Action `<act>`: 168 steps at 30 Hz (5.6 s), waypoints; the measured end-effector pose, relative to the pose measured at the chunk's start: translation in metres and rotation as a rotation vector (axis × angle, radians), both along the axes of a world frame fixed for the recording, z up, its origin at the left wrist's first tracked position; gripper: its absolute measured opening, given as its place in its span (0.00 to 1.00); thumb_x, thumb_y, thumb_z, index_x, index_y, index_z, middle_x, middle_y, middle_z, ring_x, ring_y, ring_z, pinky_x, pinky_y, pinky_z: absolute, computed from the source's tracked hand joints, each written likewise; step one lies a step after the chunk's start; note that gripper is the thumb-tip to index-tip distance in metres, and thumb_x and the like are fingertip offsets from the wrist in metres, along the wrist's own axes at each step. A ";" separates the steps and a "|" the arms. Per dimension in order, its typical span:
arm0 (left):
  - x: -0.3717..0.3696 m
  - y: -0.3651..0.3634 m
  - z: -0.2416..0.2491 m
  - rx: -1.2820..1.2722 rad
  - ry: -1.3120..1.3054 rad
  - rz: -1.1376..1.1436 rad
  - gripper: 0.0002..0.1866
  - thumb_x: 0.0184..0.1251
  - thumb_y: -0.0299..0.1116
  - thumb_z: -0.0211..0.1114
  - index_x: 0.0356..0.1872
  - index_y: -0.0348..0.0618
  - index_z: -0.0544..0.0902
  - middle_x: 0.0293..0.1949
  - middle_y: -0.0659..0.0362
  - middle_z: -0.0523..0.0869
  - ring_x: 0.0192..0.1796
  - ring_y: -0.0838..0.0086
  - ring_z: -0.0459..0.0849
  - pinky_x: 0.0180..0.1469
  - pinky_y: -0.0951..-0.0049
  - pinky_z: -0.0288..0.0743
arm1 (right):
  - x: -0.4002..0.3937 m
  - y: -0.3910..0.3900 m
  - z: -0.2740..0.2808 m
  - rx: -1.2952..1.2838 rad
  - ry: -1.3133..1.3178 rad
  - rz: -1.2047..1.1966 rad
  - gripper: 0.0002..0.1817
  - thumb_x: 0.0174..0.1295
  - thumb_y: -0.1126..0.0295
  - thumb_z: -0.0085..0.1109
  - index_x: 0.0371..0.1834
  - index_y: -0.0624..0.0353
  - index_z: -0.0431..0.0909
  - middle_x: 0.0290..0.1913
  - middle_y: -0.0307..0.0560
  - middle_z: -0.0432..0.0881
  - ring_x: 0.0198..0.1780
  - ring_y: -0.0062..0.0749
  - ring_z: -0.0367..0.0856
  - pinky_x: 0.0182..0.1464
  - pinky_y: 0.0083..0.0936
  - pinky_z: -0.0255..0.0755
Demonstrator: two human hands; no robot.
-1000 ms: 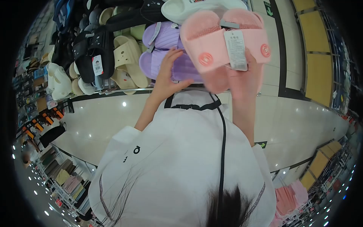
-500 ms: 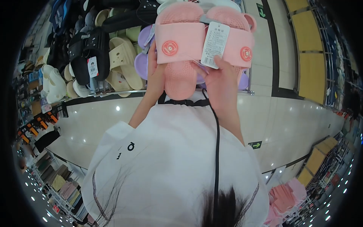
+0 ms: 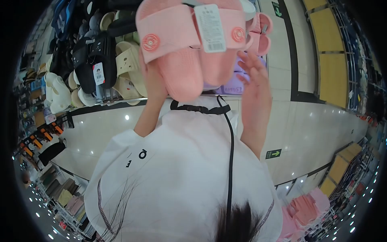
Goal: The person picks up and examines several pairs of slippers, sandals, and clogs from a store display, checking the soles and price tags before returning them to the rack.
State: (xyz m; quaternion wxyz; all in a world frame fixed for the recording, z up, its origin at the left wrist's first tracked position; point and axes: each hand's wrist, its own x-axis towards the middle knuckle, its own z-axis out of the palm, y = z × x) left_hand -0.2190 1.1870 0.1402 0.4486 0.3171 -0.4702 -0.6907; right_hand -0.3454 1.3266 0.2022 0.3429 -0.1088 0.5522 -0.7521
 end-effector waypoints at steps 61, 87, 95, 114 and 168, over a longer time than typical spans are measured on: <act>0.030 -0.027 -0.019 0.046 0.112 -0.096 0.28 0.61 0.30 0.51 0.63 0.41 0.55 0.59 0.58 0.64 0.59 0.73 0.65 0.60 0.71 0.60 | 0.017 -0.032 0.000 -0.120 0.294 0.266 0.36 0.43 0.83 0.58 0.61 0.59 0.60 0.52 0.47 0.71 0.51 0.31 0.73 0.53 0.28 0.67; 0.033 -0.032 0.003 -0.433 -0.142 -0.150 0.31 0.58 0.27 0.55 0.63 0.36 0.55 0.55 0.54 0.70 0.55 0.74 0.70 0.57 0.74 0.61 | 0.011 -0.008 -0.030 0.052 -0.023 -0.027 0.11 0.61 0.70 0.49 0.40 0.67 0.75 0.31 0.46 0.81 0.32 0.22 0.79 0.34 0.15 0.70; 0.030 -0.031 0.002 -0.425 -0.100 -0.151 0.30 0.61 0.29 0.53 0.63 0.35 0.54 0.54 0.55 0.71 0.53 0.76 0.71 0.56 0.75 0.61 | 0.024 -0.006 -0.031 0.118 0.091 0.016 0.10 0.57 0.72 0.56 0.40 0.67 0.76 0.32 0.43 0.80 0.32 0.16 0.75 0.37 0.13 0.67; 0.017 -0.031 0.000 0.077 0.048 -0.209 0.26 0.63 0.29 0.51 0.62 0.41 0.56 0.53 0.57 0.69 0.55 0.75 0.69 0.56 0.74 0.63 | 0.019 -0.005 -0.090 -0.021 -0.296 0.190 0.30 0.56 0.62 0.55 0.59 0.65 0.58 0.54 0.48 0.69 0.54 0.31 0.70 0.52 0.26 0.66; 0.005 0.012 0.018 -0.810 -0.273 -0.411 0.60 0.27 0.42 0.79 0.63 0.40 0.49 0.62 0.50 0.52 0.64 0.62 0.56 0.60 0.63 0.59 | 0.033 0.006 -0.122 -0.311 -0.413 -0.047 0.27 0.59 0.70 0.49 0.62 0.61 0.55 0.58 0.47 0.66 0.60 0.33 0.63 0.61 0.29 0.59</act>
